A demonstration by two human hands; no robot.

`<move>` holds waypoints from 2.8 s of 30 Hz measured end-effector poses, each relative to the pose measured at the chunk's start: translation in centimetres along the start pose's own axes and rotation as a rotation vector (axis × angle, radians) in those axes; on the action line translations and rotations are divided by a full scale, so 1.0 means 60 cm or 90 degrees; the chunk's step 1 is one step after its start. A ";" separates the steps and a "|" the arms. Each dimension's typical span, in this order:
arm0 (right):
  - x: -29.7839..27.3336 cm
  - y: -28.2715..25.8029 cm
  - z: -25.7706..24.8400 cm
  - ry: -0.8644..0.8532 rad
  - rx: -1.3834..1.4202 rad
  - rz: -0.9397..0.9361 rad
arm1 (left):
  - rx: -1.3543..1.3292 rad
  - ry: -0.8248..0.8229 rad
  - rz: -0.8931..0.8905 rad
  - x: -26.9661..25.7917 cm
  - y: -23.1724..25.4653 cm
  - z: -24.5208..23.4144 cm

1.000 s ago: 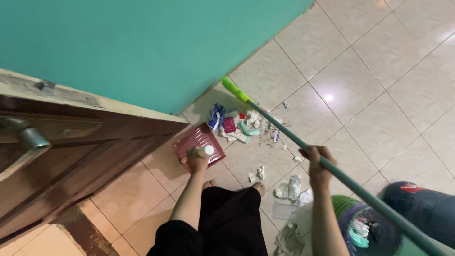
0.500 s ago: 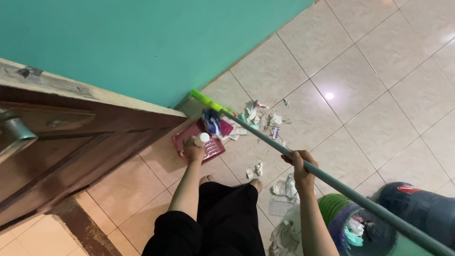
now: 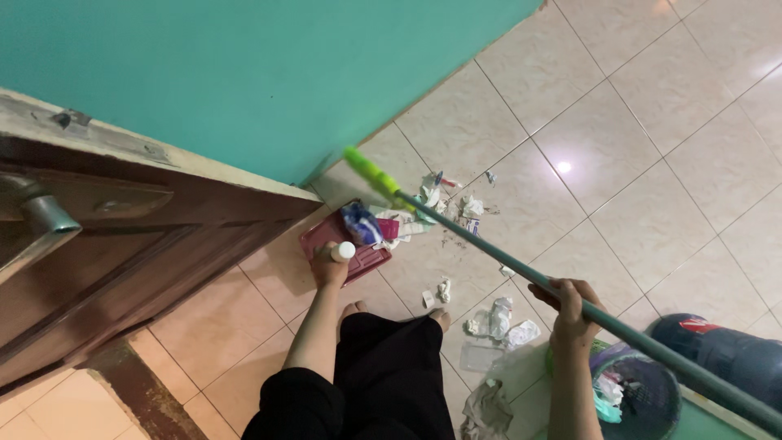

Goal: The person sweeps trash into a dustpan using a broom and then empties the dustpan into a trash bin.

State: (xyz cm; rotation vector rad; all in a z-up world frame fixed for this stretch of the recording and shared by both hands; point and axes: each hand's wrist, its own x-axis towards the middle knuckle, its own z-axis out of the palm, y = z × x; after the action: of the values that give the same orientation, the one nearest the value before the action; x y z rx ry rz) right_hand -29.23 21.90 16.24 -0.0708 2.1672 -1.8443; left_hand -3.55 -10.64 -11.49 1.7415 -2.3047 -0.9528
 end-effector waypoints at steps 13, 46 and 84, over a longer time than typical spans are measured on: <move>-0.050 0.092 0.048 -0.058 -0.075 -0.043 | 0.014 -0.055 0.002 -0.015 0.003 0.016; -0.089 0.129 -0.018 0.006 0.016 0.005 | -0.029 -0.047 0.012 -0.083 -0.009 0.040; -0.117 0.081 -0.059 -0.078 -0.099 0.037 | -0.210 -0.045 -0.154 -0.132 -0.028 0.026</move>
State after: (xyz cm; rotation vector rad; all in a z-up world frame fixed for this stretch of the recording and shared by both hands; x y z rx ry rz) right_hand -22.67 27.72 13.33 -0.1477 2.1997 -1.5951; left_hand -0.10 -3.11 -11.41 1.8890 -1.8635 -1.3658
